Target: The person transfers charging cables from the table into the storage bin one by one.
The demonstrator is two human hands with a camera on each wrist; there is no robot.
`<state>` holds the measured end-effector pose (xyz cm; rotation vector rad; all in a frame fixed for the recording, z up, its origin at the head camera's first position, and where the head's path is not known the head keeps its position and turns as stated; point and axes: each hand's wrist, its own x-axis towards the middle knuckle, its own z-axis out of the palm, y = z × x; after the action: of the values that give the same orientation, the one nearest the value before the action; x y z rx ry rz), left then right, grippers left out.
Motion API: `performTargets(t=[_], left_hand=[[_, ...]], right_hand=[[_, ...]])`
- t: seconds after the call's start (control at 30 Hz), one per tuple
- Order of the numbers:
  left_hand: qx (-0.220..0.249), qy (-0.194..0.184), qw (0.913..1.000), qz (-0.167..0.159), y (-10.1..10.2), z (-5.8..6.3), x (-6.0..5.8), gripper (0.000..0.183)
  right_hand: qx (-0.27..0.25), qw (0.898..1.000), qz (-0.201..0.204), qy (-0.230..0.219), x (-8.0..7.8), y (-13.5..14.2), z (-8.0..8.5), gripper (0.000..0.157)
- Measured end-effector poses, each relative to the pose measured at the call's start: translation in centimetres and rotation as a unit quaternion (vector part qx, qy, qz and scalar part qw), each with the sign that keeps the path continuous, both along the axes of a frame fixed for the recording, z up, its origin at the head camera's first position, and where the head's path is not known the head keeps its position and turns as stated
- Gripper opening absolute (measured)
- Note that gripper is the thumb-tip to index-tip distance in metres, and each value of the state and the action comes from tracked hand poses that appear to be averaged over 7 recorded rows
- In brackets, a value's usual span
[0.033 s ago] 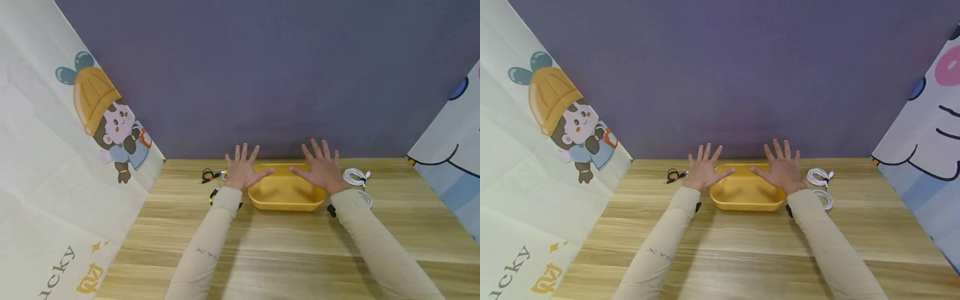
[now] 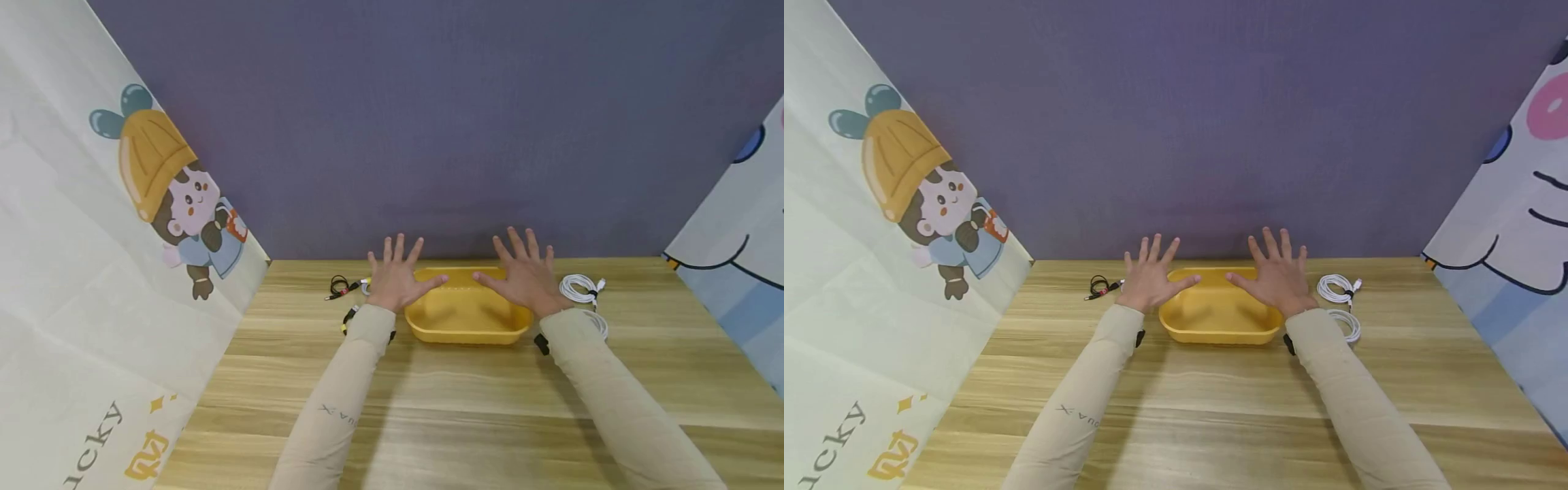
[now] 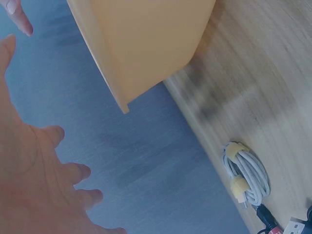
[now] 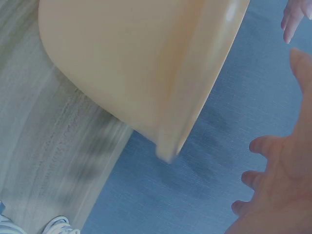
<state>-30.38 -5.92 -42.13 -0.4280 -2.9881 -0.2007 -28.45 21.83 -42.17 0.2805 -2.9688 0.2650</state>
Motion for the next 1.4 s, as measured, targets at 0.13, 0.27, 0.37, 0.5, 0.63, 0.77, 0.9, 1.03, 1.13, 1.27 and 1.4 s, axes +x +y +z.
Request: performTargets(t=[0.13, 0.27, 0.37, 0.5, 0.63, 0.77, 0.9, 1.03, 1.13, 1.27, 1.4], left_hand=[[0.006, -0.003, 1.0, -0.002, -0.1, 0.0, 0.0, 0.102], [0.012, 0.001, 0.9999, -0.003, -0.2, -0.1, 0.0, 0.103], [0.014, 0.005, 0.9999, -0.005, -0.2, 0.0, 0.1, 0.102], [0.027, 0.008, 0.9995, -0.011, -0.3, 0.0, 0.3, 0.1], [0.051, 0.016, 0.9984, -0.019, -0.5, -0.1, 0.8, 0.093], [0.094, 0.035, 0.9945, -0.03, -0.7, -0.8, 1.2, 0.076], [0.164, 0.056, 0.9846, -0.024, -0.9, -2.3, 1.6, 0.053], [0.251, 0.03, 0.9675, 0.004, -1.1, -3.6, 1.9, 0.045], [0.307, -0.01, 0.9515, 0.025, -1.2, -4.2, 2.2, 0.048], [0.348, -0.052, 0.9354, 0.038, -1.3, -4.8, 2.6, 0.046], [0.352, -0.078, 0.9316, 0.044, -1.5, -5.4, 2.8, 0.045]], right_hand=[[-0.005, 1.0, 0.0, 0.0, 0.0, 0.0, -0.1, 0.104], [-0.013, 1.0, 0.0, 0.007, 0.2, 0.1, 0.0, 0.103], [-0.025, 1.0, -0.001, 0.01, 0.5, 0.2, 0.2, 0.102], [-0.051, 0.999, 0.002, 0.003, 1.2, 0.5, 0.6, 0.102], [-0.085, 0.996, 0.012, 0.0, 2.1, 0.9, 0.8, 0.099], [-0.114, 0.993, 0.022, 0.006, 3.2, 1.5, 0.5, 0.089], [-0.137, 0.99, 0.031, 0.009, 4.2, 1.9, 0.4, 0.068], [-0.163, 0.986, 0.028, -0.016, 5.1, 2.3, 0.6, 0.062], [-0.183, 0.982, 0.022, -0.033, 5.5, 2.9, 0.7, 0.06], [-0.206, 0.977, 0.031, -0.045, 6.0, 4.0, 0.8, 0.057], [-0.223, 0.973, 0.039, -0.051, 6.3, 5.2, 0.7, 0.057]])
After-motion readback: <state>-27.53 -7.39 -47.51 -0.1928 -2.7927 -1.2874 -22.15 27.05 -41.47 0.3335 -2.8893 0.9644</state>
